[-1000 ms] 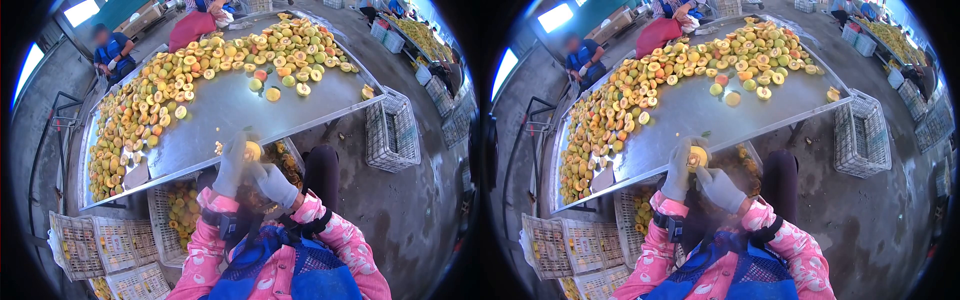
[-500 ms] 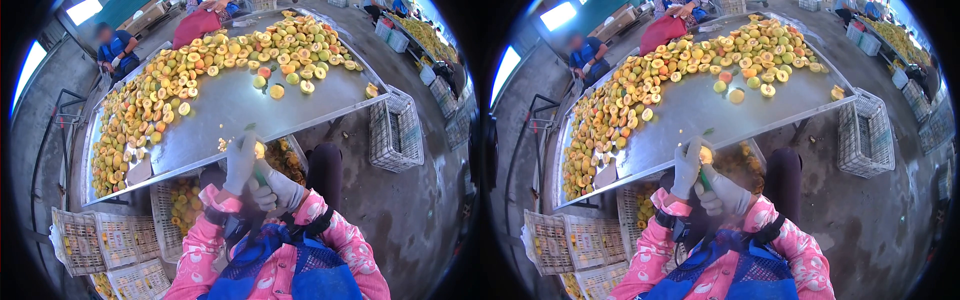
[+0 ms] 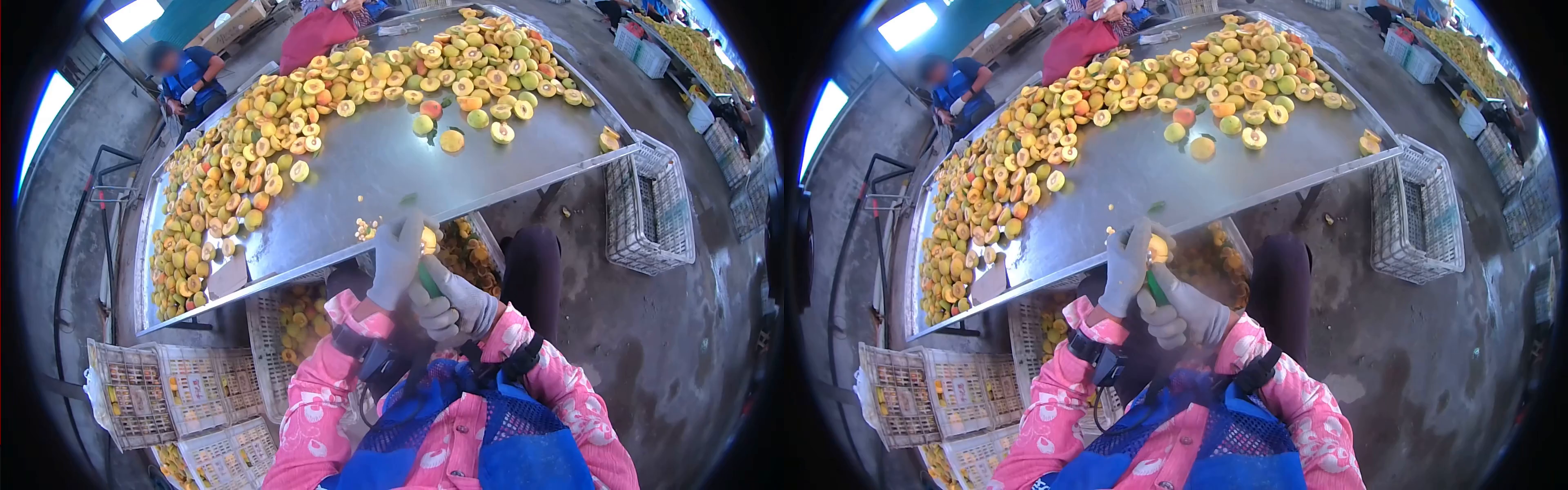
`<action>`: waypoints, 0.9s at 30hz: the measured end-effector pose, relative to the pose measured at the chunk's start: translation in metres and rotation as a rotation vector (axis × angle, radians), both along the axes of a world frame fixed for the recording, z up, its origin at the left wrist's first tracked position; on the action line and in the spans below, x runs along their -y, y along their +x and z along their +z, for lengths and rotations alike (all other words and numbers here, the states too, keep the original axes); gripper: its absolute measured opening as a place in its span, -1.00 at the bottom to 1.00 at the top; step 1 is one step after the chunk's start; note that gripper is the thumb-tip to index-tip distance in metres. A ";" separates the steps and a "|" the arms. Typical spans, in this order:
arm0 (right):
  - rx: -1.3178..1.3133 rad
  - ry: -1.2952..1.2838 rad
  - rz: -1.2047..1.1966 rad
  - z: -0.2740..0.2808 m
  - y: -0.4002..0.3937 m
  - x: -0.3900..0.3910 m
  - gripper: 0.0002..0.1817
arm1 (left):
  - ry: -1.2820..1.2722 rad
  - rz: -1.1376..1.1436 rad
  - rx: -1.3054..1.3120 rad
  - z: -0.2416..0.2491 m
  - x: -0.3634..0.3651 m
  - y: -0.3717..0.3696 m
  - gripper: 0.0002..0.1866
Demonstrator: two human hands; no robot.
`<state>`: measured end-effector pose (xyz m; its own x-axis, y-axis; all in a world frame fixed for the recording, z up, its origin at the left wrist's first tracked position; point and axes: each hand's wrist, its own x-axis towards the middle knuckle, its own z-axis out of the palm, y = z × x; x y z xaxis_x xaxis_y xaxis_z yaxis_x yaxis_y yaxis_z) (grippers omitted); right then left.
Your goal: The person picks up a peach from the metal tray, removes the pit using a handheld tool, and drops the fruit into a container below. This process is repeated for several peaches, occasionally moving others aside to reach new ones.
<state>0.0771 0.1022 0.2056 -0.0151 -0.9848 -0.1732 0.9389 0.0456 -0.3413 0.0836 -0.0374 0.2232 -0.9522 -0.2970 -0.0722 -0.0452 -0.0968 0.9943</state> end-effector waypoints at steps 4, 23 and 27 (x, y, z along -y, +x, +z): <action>0.109 -0.103 0.019 -0.009 0.000 0.003 -0.38 | 0.219 -0.115 -0.010 0.007 0.003 -0.002 -0.57; -1.124 0.804 -0.214 -0.088 -0.023 0.015 -0.45 | -1.370 1.037 0.212 -0.089 0.165 0.115 -0.78; -1.240 0.726 -0.517 -0.094 -0.021 0.019 -0.54 | -1.277 0.738 -0.146 -0.057 0.126 0.034 -0.74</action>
